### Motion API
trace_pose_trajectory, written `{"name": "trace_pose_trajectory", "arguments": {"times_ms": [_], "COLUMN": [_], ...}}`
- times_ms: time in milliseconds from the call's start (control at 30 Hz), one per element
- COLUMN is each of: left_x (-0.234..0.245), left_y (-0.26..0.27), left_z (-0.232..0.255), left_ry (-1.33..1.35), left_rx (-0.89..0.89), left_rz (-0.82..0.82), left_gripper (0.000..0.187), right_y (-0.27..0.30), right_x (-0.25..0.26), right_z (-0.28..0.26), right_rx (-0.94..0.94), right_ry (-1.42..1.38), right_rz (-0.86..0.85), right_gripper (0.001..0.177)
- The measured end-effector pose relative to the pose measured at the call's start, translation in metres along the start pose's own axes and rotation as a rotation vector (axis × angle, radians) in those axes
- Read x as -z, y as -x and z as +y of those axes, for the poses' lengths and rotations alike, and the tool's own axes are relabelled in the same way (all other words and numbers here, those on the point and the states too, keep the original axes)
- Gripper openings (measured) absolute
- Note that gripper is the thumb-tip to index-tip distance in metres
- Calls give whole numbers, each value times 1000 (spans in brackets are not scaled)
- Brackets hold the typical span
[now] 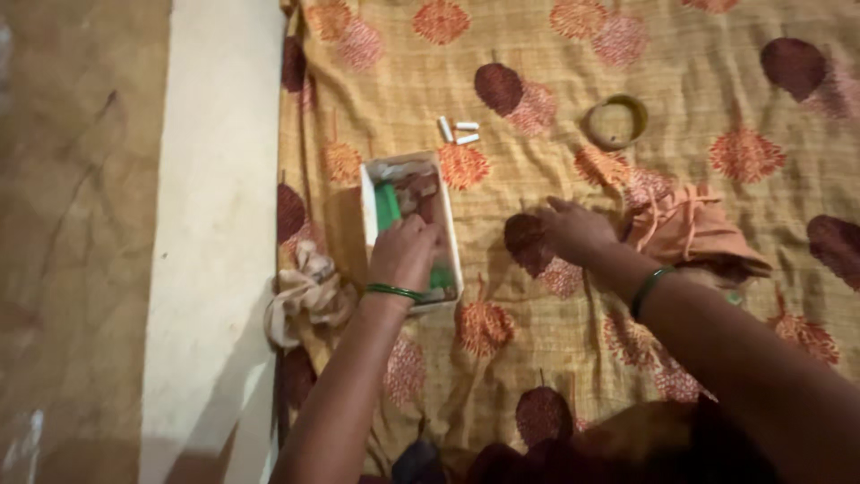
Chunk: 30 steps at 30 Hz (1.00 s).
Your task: The person organizes personal items on a bed, picking up a comb, pens, and small containers, then placing them into a white plastic box. They also handle a cloth and a roll of tape, moving items between the bed and a nearby shelf.
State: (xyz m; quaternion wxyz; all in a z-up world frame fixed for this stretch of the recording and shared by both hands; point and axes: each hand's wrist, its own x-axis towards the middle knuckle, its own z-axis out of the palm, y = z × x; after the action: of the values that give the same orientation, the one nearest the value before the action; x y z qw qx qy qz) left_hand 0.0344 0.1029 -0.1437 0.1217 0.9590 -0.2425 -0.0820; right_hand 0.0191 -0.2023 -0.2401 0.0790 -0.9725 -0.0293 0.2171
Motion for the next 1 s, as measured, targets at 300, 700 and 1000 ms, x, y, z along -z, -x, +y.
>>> {"name": "trace_pose_trajectory", "arguments": {"times_ms": [300,700,1000], "left_x": [-30,-139,-173], "left_y": [-152,-305,-271], "left_z": [-11,-32,-12], "left_ry": [295,10,-92], "left_rx": [110,354,226], "left_rz": [349,-76,147], "left_gripper": [13,51,20], "right_y": [-13,-22,-21], "right_x": [-43,-75,-74], "right_z": [-1,14,18], "right_rx": [184,223,224], "right_ry": [225,328,170], "right_rz": [273,310,265], "right_gripper": [68,68,69]}}
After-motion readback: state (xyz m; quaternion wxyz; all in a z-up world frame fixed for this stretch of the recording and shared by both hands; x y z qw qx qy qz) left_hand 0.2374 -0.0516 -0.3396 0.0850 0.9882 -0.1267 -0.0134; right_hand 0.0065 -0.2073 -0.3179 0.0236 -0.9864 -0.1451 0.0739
